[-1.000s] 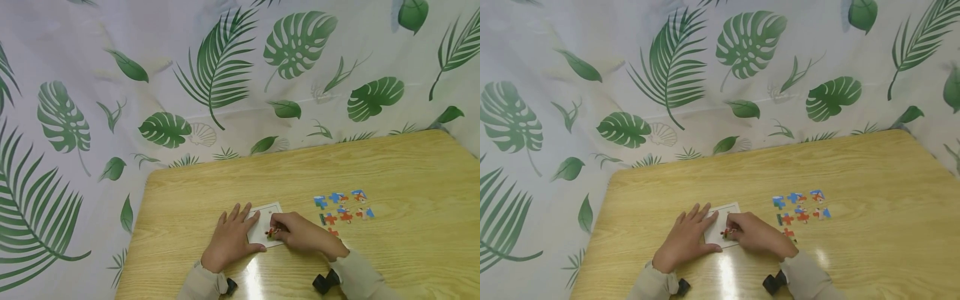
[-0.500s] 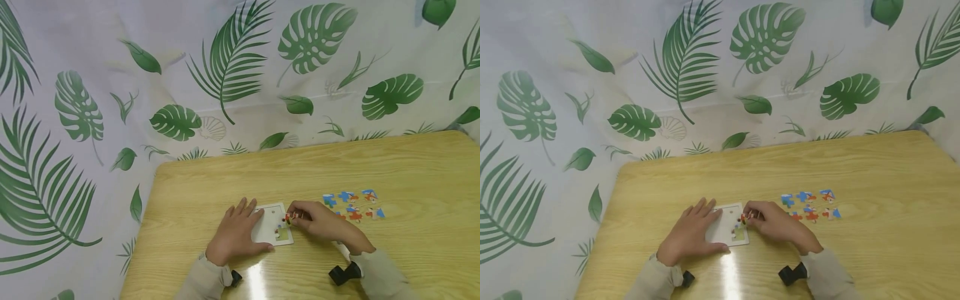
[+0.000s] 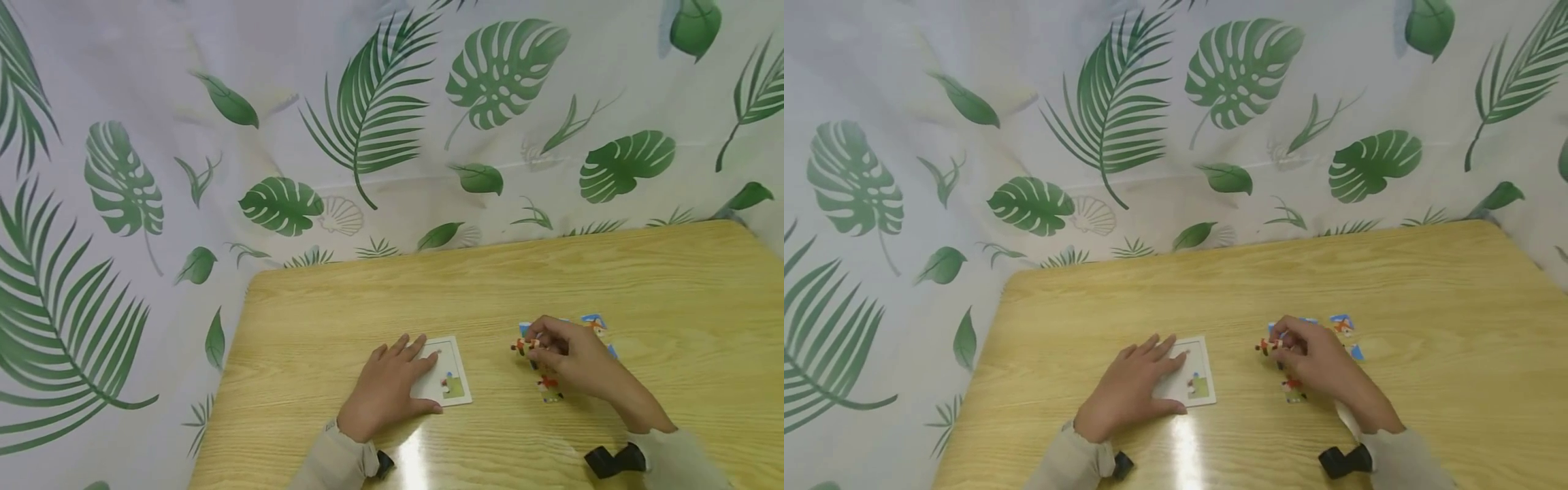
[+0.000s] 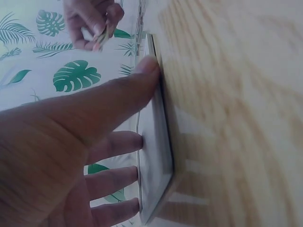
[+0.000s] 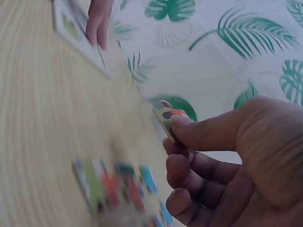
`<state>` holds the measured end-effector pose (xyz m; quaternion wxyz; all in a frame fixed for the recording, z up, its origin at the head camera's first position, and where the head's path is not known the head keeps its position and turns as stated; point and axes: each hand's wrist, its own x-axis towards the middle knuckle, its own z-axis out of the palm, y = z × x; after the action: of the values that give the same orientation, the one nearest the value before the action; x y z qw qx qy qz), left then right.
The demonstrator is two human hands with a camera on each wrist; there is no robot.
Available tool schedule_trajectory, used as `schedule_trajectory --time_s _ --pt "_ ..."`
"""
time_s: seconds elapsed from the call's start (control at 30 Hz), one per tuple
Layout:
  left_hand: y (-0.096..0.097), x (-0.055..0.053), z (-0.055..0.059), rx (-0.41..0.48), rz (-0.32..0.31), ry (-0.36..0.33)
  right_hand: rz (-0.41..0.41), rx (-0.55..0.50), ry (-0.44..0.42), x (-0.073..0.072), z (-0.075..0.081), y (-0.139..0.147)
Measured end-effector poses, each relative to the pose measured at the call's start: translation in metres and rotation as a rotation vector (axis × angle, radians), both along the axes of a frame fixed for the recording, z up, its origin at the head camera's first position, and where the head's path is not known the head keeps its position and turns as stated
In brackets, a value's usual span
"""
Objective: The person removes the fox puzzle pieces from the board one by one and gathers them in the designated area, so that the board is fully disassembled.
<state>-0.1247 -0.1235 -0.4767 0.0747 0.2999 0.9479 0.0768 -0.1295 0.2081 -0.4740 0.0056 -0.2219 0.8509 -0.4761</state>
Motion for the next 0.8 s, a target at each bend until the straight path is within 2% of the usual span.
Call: schedule_trajectory --time_s 0.1,0.23,0.53,0.63,0.8 --pt "-0.001 0.000 0.000 0.013 0.000 -0.003 -0.022 0.020 0.030 0.006 -0.004 0.020" --pt "-0.002 -0.001 0.000 0.030 -0.003 -0.025 -0.087 0.079 0.009 0.014 -0.007 0.041" --pt "-0.007 -0.005 0.000 0.034 -0.005 -0.059 -0.224 0.175 -0.088 0.031 -0.011 0.060" --pt "-0.006 -0.004 0.002 0.014 0.006 -0.067 -0.233 0.213 -0.099 0.033 -0.011 0.061" --pt "-0.005 -0.003 0.004 0.005 0.020 -0.092 -0.198 0.269 -0.083 0.032 -0.014 0.059"
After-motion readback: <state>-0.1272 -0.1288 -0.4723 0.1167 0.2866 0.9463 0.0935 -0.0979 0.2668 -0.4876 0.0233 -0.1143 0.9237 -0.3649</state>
